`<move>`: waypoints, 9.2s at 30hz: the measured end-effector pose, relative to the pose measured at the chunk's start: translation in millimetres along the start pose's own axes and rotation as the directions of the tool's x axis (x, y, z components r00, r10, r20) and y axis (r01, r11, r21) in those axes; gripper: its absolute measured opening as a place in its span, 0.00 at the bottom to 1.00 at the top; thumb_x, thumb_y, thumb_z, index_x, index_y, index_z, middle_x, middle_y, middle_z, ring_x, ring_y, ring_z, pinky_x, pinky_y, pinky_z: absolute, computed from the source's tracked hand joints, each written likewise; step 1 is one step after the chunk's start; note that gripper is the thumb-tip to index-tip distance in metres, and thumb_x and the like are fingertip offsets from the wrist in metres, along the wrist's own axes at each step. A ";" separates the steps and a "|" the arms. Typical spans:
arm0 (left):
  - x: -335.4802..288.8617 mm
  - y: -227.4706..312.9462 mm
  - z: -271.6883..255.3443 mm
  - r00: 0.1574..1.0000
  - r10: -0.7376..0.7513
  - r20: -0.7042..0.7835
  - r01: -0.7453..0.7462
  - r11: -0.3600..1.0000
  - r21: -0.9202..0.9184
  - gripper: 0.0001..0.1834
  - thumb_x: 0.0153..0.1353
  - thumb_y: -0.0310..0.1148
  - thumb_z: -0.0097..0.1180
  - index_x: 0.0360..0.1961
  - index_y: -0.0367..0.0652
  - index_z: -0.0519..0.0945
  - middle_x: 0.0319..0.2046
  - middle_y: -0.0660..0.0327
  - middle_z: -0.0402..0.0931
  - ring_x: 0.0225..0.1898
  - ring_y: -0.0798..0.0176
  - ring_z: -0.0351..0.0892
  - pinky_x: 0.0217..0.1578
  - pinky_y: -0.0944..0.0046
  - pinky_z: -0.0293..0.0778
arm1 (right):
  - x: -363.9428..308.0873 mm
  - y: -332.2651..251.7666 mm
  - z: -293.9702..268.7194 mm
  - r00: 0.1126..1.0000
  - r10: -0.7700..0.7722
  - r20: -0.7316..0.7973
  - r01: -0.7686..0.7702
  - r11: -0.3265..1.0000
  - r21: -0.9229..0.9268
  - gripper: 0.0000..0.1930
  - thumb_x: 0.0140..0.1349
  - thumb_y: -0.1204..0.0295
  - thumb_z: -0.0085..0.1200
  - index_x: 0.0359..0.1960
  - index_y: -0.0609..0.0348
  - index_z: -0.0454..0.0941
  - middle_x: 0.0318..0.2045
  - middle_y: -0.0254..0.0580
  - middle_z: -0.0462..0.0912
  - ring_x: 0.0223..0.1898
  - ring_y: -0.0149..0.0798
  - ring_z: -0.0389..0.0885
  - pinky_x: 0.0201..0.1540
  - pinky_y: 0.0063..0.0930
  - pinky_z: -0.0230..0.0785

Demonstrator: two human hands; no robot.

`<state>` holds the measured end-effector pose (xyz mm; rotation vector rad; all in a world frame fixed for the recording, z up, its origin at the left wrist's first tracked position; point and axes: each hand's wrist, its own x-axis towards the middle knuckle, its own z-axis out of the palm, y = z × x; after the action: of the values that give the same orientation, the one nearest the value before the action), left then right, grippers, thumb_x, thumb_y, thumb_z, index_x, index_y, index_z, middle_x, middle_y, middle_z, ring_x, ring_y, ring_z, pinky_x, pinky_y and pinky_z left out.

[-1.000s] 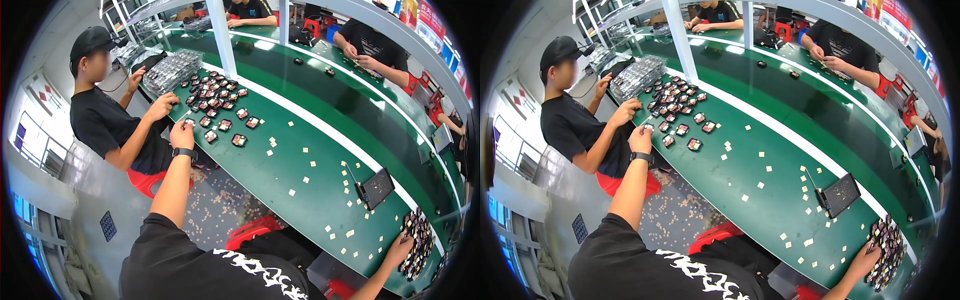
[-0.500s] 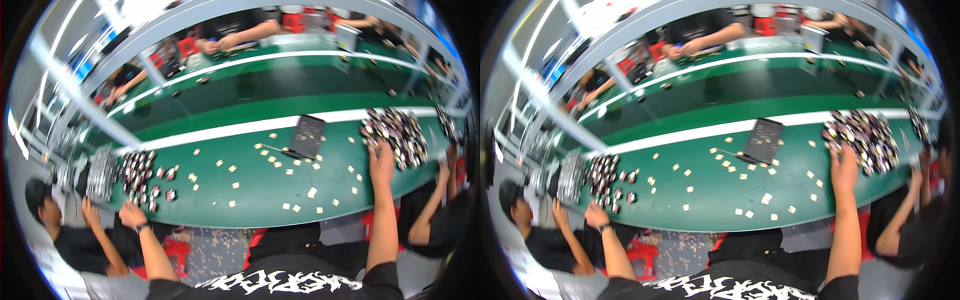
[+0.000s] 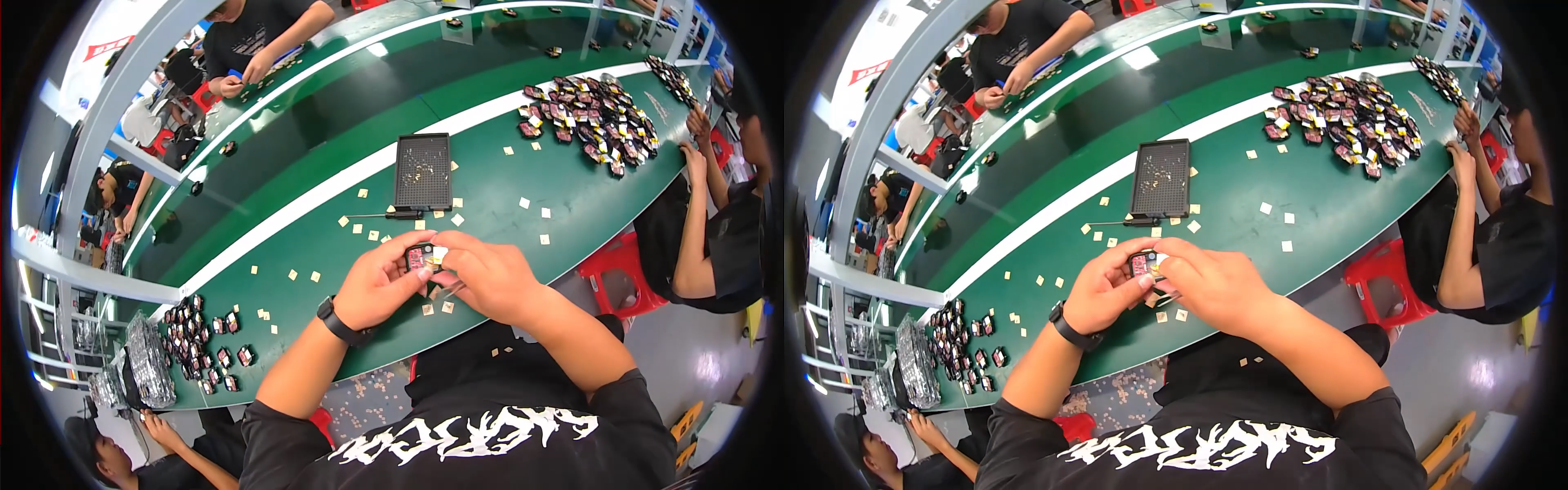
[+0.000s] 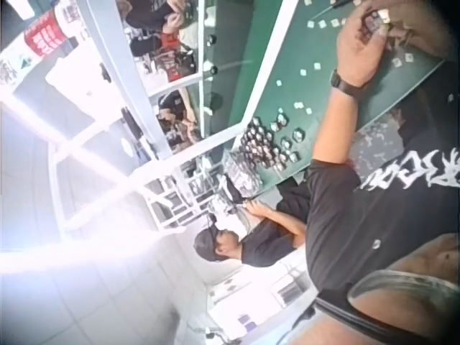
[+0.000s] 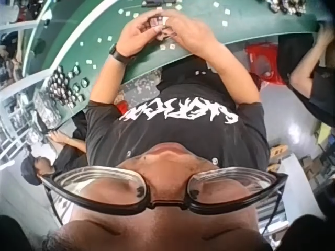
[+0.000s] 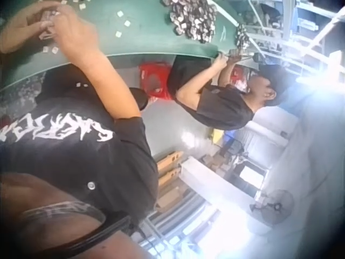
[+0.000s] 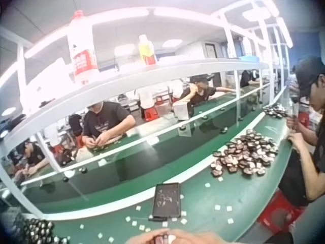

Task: The recorder is assembling smartwatch components at a factory workbench, using tweezers to align and install small electronic parts like batteries and sensors.

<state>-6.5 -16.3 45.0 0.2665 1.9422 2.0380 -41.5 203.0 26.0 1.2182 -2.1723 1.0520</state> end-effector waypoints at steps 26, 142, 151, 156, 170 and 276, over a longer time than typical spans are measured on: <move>5.2 -40.7 -41.3 0.995 -0.086 -0.055 0.074 0.980 -0.183 0.21 0.71 0.22 0.49 0.65 0.32 0.70 0.40 0.58 0.79 0.36 0.69 0.82 0.40 0.69 0.81 | 31.3 -42.2 26.5 0.612 0.757 0.227 -0.787 0.611 0.086 0.11 0.67 0.72 0.60 0.29 0.65 0.74 0.20 0.35 0.76 0.21 0.25 0.68 0.23 0.25 0.61; 8.1 -36.5 -47.1 0.983 -0.168 0.072 0.182 0.937 -0.298 0.20 0.71 0.23 0.47 0.62 0.31 0.71 0.49 0.50 0.80 0.43 0.58 0.86 0.47 0.64 0.82 | 23.6 -31.3 8.1 0.731 0.645 0.222 -0.650 0.758 -0.063 0.13 0.67 0.67 0.60 0.29 0.62 0.72 0.20 0.45 0.75 0.21 0.48 0.76 0.25 0.34 0.67; 6.7 -38.5 -53.9 0.988 -0.095 0.119 0.135 0.911 -0.390 0.28 0.62 0.17 0.38 0.65 0.31 0.69 0.55 0.48 0.78 0.47 0.56 0.85 0.51 0.61 0.82 | 30.3 -29.7 8.5 0.774 0.479 0.415 -0.373 0.873 -0.314 0.17 0.55 0.61 0.69 0.26 0.57 0.72 0.19 0.40 0.71 0.19 0.44 0.74 0.22 0.36 0.65; 7.1 -35.3 -54.3 0.983 -0.133 0.129 0.170 0.926 -0.338 0.29 0.62 0.16 0.38 0.65 0.31 0.69 0.55 0.48 0.78 0.47 0.58 0.85 0.51 0.61 0.81 | 29.0 -30.9 13.3 0.852 0.330 0.407 -0.235 0.935 -0.267 0.13 0.54 0.64 0.68 0.31 0.56 0.77 0.23 0.36 0.70 0.22 0.41 0.73 0.25 0.34 0.66; 10.6 -39.8 -61.6 0.974 -0.202 0.104 0.227 0.837 -0.498 0.30 0.61 0.19 0.44 0.67 0.28 0.65 0.54 0.39 0.78 0.40 0.54 0.88 0.43 0.63 0.86 | 30.3 -22.8 15.3 0.871 0.259 0.418 -0.141 0.946 -0.292 0.29 0.43 0.47 0.72 0.13 0.50 0.64 0.17 0.32 0.58 0.17 0.35 0.62 0.20 0.30 0.55; 6.6 -37.6 -52.3 0.977 -0.145 0.154 0.187 0.933 -0.308 0.30 0.62 0.16 0.39 0.68 0.30 0.67 0.53 0.46 0.81 0.38 0.67 0.84 0.42 0.67 0.82 | 26.9 -46.4 24.8 0.940 0.162 0.301 -0.040 0.926 -0.375 0.19 0.43 0.79 0.61 0.40 0.68 0.81 0.35 0.46 0.84 0.29 0.42 0.81 0.30 0.31 0.73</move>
<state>-27.1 -61.8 3.8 0.1469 1.4735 2.1245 -16.0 154.3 47.6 1.1754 -2.5616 0.4648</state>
